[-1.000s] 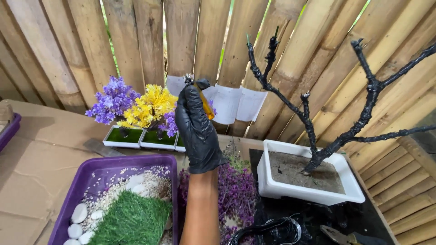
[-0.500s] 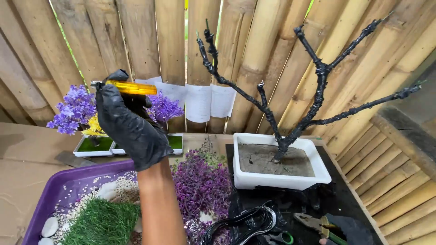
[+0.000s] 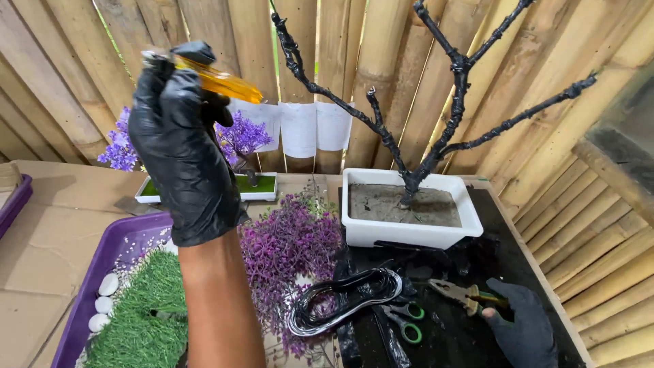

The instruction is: The person uses pliers to trim the branches of a black bonsai tree placed in a white rectangular pot. After cutting the branches, the person wraps a black wire around the tree's trunk and branches to shape them.

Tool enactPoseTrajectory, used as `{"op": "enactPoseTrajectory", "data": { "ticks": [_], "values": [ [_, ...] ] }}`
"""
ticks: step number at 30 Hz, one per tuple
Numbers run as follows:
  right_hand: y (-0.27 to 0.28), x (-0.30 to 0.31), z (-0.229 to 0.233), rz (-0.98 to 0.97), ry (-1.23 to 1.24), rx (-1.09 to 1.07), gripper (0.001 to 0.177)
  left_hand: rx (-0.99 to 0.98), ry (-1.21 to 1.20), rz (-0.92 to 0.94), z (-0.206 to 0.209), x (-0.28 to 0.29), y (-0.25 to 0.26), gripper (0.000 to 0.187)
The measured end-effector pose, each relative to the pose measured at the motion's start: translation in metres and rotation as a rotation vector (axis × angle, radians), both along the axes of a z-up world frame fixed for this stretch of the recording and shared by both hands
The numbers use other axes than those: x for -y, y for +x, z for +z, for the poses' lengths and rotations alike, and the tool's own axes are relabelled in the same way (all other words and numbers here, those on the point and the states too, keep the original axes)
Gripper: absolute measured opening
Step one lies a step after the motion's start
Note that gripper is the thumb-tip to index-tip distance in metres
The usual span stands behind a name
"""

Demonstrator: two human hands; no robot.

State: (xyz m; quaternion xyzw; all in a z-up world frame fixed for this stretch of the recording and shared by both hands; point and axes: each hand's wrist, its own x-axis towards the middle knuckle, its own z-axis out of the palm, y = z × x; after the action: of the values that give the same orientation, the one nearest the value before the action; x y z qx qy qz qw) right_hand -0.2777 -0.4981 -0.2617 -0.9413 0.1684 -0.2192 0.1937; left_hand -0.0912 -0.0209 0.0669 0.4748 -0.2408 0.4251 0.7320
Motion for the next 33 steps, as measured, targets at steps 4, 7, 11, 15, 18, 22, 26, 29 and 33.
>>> {"op": "enactPoseTrajectory", "data": {
  "ticks": [4,7,11,15,18,22,26,29,33],
  "values": [
    [-0.019,-0.003,0.017,-0.043,-0.072,0.102,0.070,-0.207,0.407,0.104,0.009,-0.001,-0.054,0.030],
    [-0.067,-0.059,0.085,-0.002,0.064,0.467,0.052,-0.239,0.481,0.036,-0.008,0.021,-0.097,0.005],
    [-0.088,-0.077,0.101,0.059,-0.017,0.673,0.039,-0.123,1.035,-0.068,-0.103,0.078,-0.088,0.011],
    [-0.106,-0.061,0.078,-0.027,0.042,0.483,0.029,0.074,1.297,-0.110,-0.177,0.143,-0.094,0.006],
    [-0.100,-0.009,-0.003,-0.131,0.060,0.458,0.035,0.115,1.403,-0.059,-0.203,0.175,-0.095,0.008],
    [-0.118,-0.012,-0.009,-0.324,0.049,0.366,0.029,0.114,1.496,0.079,-0.262,0.217,-0.081,0.013],
    [-0.124,0.004,-0.019,-0.303,-0.032,0.271,0.034,0.163,1.480,0.151,-0.270,0.227,-0.086,0.011],
    [-0.110,0.001,-0.015,-0.210,0.055,0.272,0.027,0.272,1.375,0.254,-0.275,0.229,-0.084,0.024],
    [-0.109,-0.008,-0.006,-0.240,0.032,0.278,0.022,0.225,1.408,0.179,-0.314,0.232,-0.138,0.026]
  ]
}}
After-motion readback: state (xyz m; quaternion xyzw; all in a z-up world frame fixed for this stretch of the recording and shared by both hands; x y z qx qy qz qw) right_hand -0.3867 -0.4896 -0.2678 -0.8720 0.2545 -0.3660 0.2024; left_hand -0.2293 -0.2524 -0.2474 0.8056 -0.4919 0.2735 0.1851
